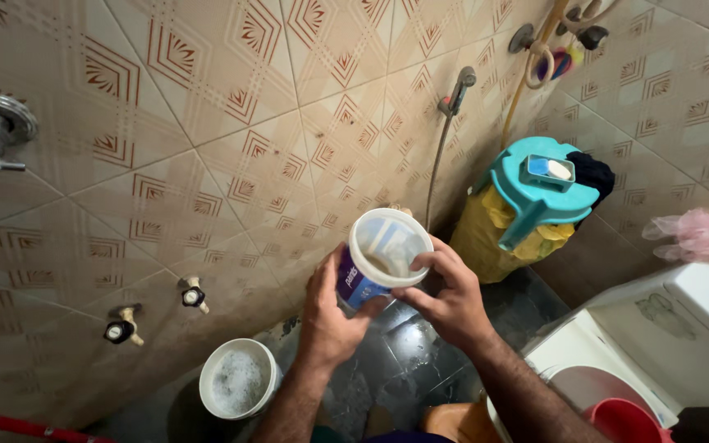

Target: The person mixes water and cleaning liquid into a bucket and then pours the mixture into a smaller container.

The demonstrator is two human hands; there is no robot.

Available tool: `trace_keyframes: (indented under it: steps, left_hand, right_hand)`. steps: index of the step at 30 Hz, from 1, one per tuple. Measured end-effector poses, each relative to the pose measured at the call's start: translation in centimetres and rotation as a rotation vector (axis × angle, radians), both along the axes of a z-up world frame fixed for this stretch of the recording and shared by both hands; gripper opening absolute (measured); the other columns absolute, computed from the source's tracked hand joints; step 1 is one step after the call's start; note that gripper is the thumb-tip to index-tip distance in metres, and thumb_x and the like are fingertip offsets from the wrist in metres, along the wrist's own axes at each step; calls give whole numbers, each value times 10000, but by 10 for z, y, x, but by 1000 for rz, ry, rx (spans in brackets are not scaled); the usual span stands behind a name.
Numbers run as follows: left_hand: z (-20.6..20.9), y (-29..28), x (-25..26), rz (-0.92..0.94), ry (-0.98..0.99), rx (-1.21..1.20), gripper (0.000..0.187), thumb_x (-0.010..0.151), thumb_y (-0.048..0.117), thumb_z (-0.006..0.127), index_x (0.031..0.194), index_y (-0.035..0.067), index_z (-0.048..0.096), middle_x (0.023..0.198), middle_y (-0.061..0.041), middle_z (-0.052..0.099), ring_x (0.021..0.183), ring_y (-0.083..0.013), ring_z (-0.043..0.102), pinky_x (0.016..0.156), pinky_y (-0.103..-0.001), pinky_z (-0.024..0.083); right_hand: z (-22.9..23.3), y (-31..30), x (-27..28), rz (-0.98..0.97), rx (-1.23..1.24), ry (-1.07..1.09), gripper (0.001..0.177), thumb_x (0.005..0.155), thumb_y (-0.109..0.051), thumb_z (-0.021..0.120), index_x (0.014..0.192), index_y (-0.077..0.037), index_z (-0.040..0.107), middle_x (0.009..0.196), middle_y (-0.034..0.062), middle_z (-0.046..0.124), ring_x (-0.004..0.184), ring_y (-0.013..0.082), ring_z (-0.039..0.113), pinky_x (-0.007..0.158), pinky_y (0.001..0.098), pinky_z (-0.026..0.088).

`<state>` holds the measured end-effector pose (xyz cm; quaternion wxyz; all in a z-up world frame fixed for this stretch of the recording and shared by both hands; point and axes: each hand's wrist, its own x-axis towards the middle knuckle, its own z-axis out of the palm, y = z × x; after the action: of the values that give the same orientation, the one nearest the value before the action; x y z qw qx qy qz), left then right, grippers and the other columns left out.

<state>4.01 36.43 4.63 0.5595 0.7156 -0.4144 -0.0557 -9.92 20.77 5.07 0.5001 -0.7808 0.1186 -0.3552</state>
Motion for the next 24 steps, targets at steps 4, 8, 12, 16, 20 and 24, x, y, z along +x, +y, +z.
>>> trace_keyframes:
  steps: [4,8,12,16,20,24]
  left_hand:
    - [-5,5,2,8,26,93,1023,670,348,934,1482,-2,419,1442,-231,543,1344,-367,531,1096,-474,440]
    - [-8,10,0,-53,124,174,1075,664,389,926,1510,6,384,1466,-233,504,1366,-357,499,1106,-467,422]
    - [-4,13,-3,-61,159,158,1084,652,455,916,1505,20,408,1465,-223,512,1363,-343,510,1106,-458,429]
    - [0,18,-8,12,177,195,1056,637,507,908,1479,49,463,1431,-211,551,1336,-332,546,1089,-452,455]
    - [2,32,-9,50,217,224,1057,614,491,936,1459,57,471,1398,-207,571,1291,-327,573,1052,-451,474]
    - [1,54,-6,-27,305,248,984,605,383,942,1405,64,466,1316,-157,654,1231,-283,649,1030,-414,513]
  right_hand:
    - [-18,-6,-8,6,371,25,315,869,-52,816,1108,8,619,1102,100,679,991,113,668,840,284,583]
    - [-22,-14,-12,-91,416,37,284,900,-111,758,1125,0,625,995,39,737,915,94,677,802,264,570]
    - [-16,-17,-11,-114,696,113,317,932,-226,701,1164,-20,637,1008,68,734,880,129,693,764,306,598]
    - [-10,-11,-7,-142,760,198,361,960,-299,640,1204,-35,608,1057,59,721,915,138,706,765,324,610]
    - [-10,6,3,-139,722,131,378,982,-271,641,1283,-49,586,1072,84,709,919,142,675,755,314,573]
    - [-3,30,6,-25,480,67,442,915,-134,719,1311,-42,543,1097,106,721,1006,158,688,844,322,587]
